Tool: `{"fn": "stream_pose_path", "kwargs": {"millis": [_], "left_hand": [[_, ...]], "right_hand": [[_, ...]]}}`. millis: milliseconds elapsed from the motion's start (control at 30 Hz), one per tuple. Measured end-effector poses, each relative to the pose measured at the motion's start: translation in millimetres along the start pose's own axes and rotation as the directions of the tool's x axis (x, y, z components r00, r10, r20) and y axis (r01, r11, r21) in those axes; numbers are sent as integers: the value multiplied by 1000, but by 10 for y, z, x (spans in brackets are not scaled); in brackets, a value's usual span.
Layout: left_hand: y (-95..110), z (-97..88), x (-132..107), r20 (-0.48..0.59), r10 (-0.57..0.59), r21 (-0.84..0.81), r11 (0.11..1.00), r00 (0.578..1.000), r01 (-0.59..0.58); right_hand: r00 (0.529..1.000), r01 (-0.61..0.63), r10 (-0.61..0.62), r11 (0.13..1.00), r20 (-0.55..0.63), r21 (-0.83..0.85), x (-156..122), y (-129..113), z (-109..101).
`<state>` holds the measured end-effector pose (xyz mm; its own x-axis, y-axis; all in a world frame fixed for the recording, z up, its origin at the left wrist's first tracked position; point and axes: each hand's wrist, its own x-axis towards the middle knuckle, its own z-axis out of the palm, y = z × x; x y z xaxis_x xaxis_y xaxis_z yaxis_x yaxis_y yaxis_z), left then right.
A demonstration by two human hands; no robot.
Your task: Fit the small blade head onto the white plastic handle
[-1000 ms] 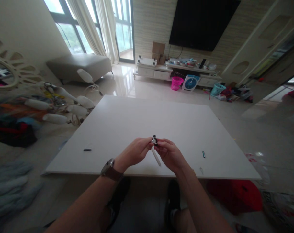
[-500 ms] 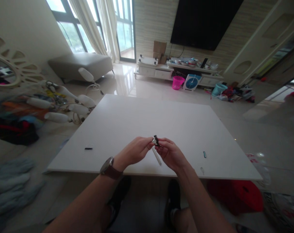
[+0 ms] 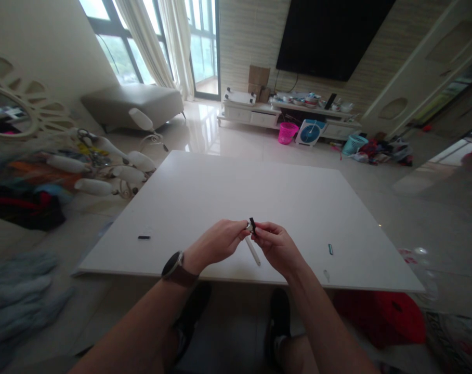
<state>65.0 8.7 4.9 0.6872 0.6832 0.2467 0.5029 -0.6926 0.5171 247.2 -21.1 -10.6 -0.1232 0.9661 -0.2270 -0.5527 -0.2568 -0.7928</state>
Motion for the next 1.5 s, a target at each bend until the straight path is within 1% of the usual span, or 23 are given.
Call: {"fn": "stream_pose_path", "kwargs": {"millis": [100, 200, 467, 700, 900, 1000, 1133, 1300, 1433, 1500], "left_hand": [[7, 8, 2, 22, -22, 34, 999, 1000, 21], [23, 24, 11, 41, -24, 46, 999, 999, 22], [17, 95, 20, 55, -11, 76, 997, 998, 7], [57, 106, 44, 72, -29, 40, 999, 997, 26], [48, 116, 29, 67, -7, -9, 1000, 998, 8], [43, 132, 25, 66, -10, -25, 1000, 998, 12], [47, 135, 33, 58, -31, -24, 999, 998, 33], [28, 142, 38, 39, -9, -36, 999, 999, 10], [-14, 171, 26, 51, -41, -34, 998, 998, 43], [-29, 184, 21, 51, -47, -44, 998, 998, 49]], "right_hand": [[999, 42, -41, 998, 14, -46, 1, -1, -23], [998, 53, -51, 996, 30, -76, 0, -14, -52], [996, 74, -70, 994, 64, -77, -20, -32, -74], [993, 80, -69, 990, 97, -118, -39, -57, -90], [991, 68, -57, 993, 117, -91, -48, -30, -83], [987, 111, -97, 988, 126, -106, -35, -7, -84], [973, 221, -202, 954, 108, -203, -16, 6, -97], [974, 224, -222, 922, 44, -316, -35, -7, -71], [964, 251, -266, 890, 15, -381, -48, -5, -22], [964, 250, -266, 886, 12, -392, -43, 1, -17]]}}
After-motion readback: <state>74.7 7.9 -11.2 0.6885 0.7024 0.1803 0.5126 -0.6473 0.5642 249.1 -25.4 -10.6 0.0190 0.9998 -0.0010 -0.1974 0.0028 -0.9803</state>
